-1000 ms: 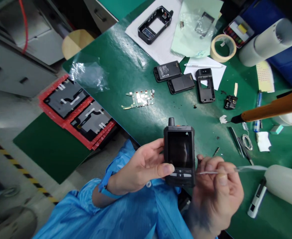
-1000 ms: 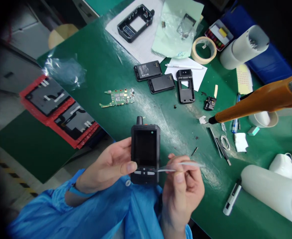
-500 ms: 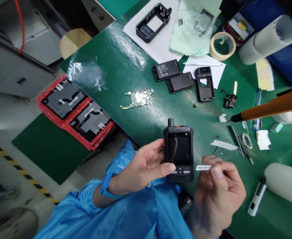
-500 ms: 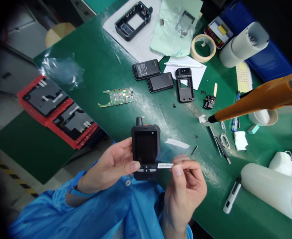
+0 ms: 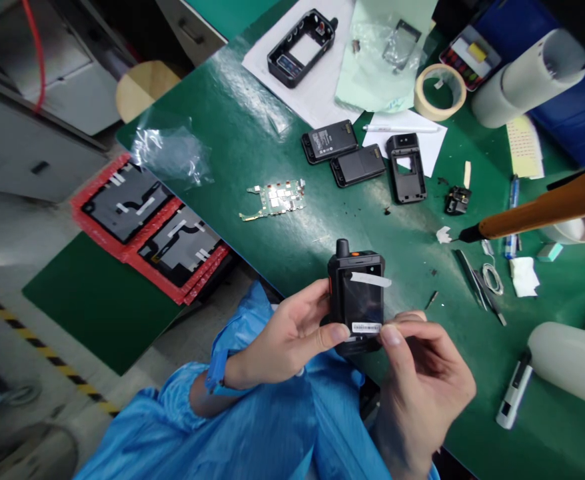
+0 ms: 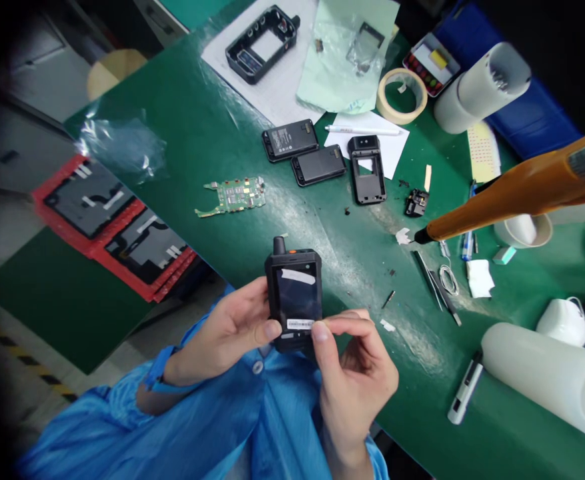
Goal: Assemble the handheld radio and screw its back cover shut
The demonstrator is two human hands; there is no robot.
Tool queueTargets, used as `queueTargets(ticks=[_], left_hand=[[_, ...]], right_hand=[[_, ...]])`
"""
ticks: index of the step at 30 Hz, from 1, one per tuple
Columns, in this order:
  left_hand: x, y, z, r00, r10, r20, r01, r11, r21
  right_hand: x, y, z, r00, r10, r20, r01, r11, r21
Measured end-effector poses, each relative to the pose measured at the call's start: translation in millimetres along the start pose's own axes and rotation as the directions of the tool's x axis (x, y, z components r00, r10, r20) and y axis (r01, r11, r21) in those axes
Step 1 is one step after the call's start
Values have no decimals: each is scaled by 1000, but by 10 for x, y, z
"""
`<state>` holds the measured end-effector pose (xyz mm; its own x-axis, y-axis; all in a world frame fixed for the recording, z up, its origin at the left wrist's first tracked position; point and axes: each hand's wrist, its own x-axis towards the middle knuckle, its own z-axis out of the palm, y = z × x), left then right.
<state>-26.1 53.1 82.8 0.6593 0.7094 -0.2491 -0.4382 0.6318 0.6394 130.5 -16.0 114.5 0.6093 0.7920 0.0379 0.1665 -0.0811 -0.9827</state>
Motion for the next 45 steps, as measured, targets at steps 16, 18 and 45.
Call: queueTargets(ticks=[16, 18, 45], left_hand=[[-1, -31, -56, 999, 30, 31, -32, 995, 90], [-1, -28, -67, 999, 36, 34, -39, 994, 101], [-144, 136, 163, 678, 476, 560, -310, -506, 805]], right_hand=[[-50, -2, 37, 999, 13, -30, -15, 997, -76], [-56, 2, 52, 999, -20, -28, 17, 995, -94], [-152, 158, -45, 993, -19, 121, 13, 999, 51]])
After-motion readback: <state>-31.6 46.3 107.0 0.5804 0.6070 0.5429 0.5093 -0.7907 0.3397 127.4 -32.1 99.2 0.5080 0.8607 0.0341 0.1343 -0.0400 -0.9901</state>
